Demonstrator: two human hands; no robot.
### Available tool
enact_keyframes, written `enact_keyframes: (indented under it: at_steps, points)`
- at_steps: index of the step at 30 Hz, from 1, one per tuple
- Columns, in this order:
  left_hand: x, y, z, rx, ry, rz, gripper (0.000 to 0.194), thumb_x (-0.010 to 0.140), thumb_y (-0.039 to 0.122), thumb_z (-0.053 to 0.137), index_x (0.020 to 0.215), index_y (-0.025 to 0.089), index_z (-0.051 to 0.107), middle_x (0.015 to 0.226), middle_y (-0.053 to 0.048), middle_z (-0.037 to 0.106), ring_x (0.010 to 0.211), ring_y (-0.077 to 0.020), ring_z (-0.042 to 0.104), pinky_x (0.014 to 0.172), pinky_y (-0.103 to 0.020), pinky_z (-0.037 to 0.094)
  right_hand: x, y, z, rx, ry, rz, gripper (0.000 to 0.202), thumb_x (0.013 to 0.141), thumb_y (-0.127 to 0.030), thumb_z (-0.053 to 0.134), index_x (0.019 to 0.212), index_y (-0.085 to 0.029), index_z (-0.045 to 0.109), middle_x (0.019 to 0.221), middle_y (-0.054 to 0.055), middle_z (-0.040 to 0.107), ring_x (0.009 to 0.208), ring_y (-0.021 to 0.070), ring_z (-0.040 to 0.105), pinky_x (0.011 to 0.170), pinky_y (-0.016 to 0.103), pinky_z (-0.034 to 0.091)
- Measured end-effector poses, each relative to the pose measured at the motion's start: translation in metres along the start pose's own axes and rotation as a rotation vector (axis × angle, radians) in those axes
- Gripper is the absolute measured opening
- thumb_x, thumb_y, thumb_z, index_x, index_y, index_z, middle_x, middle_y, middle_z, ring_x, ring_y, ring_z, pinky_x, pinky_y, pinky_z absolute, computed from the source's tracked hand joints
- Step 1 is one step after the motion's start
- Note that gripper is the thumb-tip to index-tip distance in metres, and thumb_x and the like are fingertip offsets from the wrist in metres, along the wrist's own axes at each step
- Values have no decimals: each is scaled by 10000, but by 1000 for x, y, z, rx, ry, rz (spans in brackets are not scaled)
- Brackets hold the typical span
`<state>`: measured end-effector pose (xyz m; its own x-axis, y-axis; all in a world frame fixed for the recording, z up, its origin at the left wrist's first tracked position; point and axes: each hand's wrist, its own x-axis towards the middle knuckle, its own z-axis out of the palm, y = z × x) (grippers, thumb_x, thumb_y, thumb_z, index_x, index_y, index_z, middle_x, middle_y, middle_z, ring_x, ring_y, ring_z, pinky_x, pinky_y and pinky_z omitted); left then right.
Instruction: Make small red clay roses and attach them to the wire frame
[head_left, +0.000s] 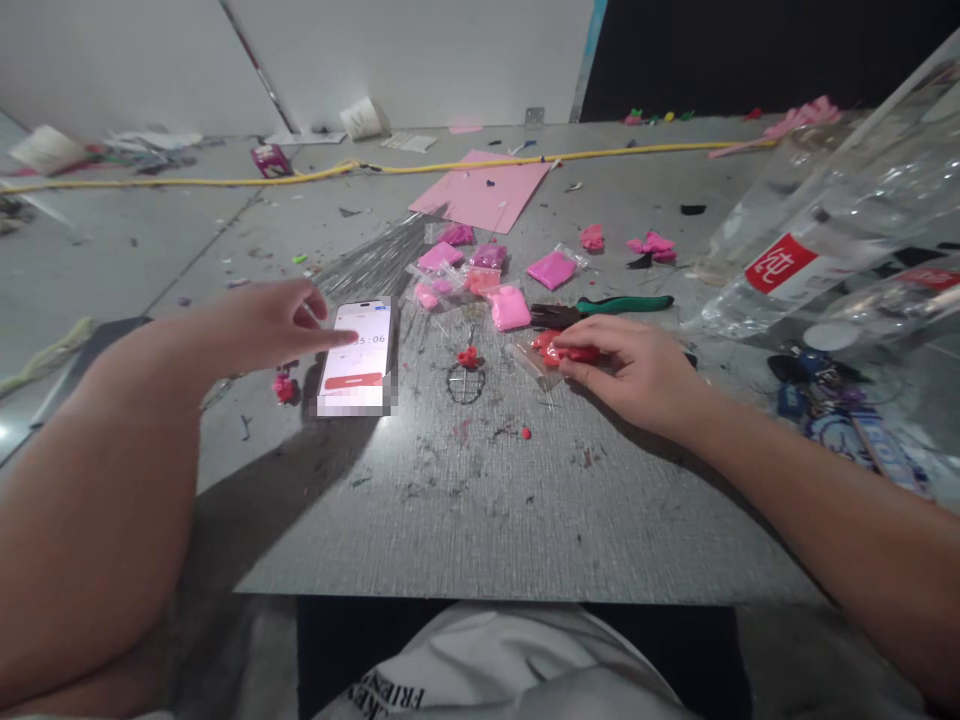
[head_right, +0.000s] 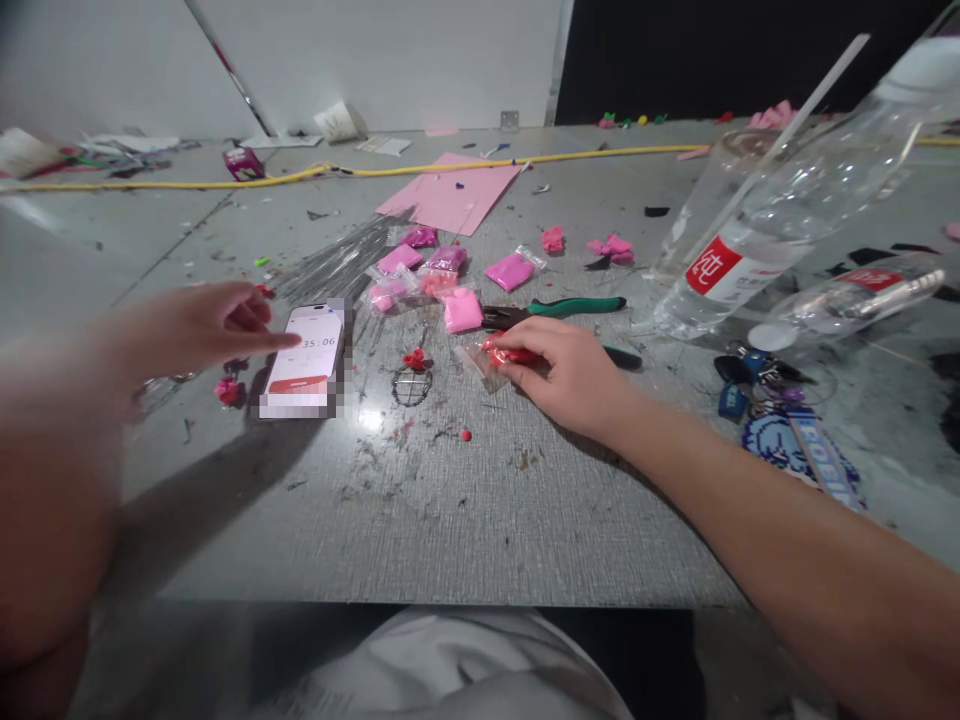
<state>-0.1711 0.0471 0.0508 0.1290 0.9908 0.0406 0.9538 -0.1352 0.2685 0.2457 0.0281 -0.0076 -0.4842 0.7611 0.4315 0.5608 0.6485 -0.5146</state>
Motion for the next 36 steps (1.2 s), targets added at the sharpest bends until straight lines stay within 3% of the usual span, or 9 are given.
enact_keyframes:
  at_steps: [3, 6, 10, 14, 17, 24, 28, 32, 36]
  points:
    - [-7, 35, -4, 91, 141, -58, 359, 898, 530, 713, 891, 178, 645, 748, -2, 688, 613, -129, 565, 558, -264, 380, 0, -1, -2, -10, -8, 0, 152, 943, -237, 680, 1056, -253, 780, 1057, 68, 786, 930, 241, 726, 812, 398, 560]
    - [-23, 78, 8, -136, 247, 170, 213, 927, 394, 687, 923, 194, 611, 775, 7, 664, 654, -127, 608, 608, -267, 458, 1, -5, -5, 13, -14, 4, 98, 928, -235, 701, 972, -263, 784, 961, 49, 795, 841, 232, 728, 753, 391, 554]
    - [-51, 128, 46, -117, 137, 564, 93, 948, 296, 627, 921, 208, 614, 837, -22, 679, 732, -164, 642, 668, -304, 479, 1, -14, -12, 45, -41, 2, 81, 921, -248, 716, 889, -264, 788, 892, 35, 805, 793, 225, 735, 721, 379, 549]
    - [-61, 150, 67, 45, 5, 712, 148, 986, 312, 555, 938, 203, 643, 924, -78, 672, 796, -219, 653, 644, -335, 456, -1, -16, -14, 32, -53, 21, 96, 932, -270, 704, 895, -266, 793, 838, 26, 803, 728, 212, 726, 682, 361, 547]
    - [-45, 128, 49, 21, 50, 516, 189, 977, 375, 590, 909, 203, 631, 913, -67, 640, 762, -199, 598, 663, -333, 438, -4, -14, -10, -4, -50, 2, 116, 964, -286, 672, 956, -246, 781, 919, 50, 810, 812, 226, 743, 742, 365, 554]
    - [7, 10, -2, 83, -194, 184, 346, 748, 454, 882, 889, 212, 677, 896, 15, 578, 686, -122, 465, 615, -239, 373, -2, -3, -2, 17, -33, 35, 231, 1003, -185, 540, 1133, -215, 729, 1049, 79, 783, 936, 235, 730, 855, 417, 570]
    - [6, 7, 7, 172, -241, 201, 347, 799, 440, 830, 962, 201, 639, 952, 0, 553, 778, -147, 495, 671, -230, 401, -1, 1, -3, 30, 81, 113, 250, 1000, -171, 518, 1136, -212, 723, 1099, 98, 768, 933, 236, 739, 847, 442, 605]
    - [3, 19, 9, 193, -134, 280, 428, 696, 449, 906, 887, 196, 618, 910, 1, 530, 787, -151, 470, 664, -223, 387, -2, 2, 0, 228, 95, 268, 214, 1009, -239, 549, 1140, -181, 708, 1052, 111, 768, 853, 217, 771, 780, 405, 655]
    - [7, 11, -3, 94, -13, 207, 318, 902, 471, 735, 888, 177, 613, 858, 4, 596, 753, -127, 484, 656, -228, 382, -2, 0, 3, 396, 99, 374, 249, 973, -349, 656, 1130, -161, 701, 940, 99, 781, 742, 201, 775, 715, 371, 679]
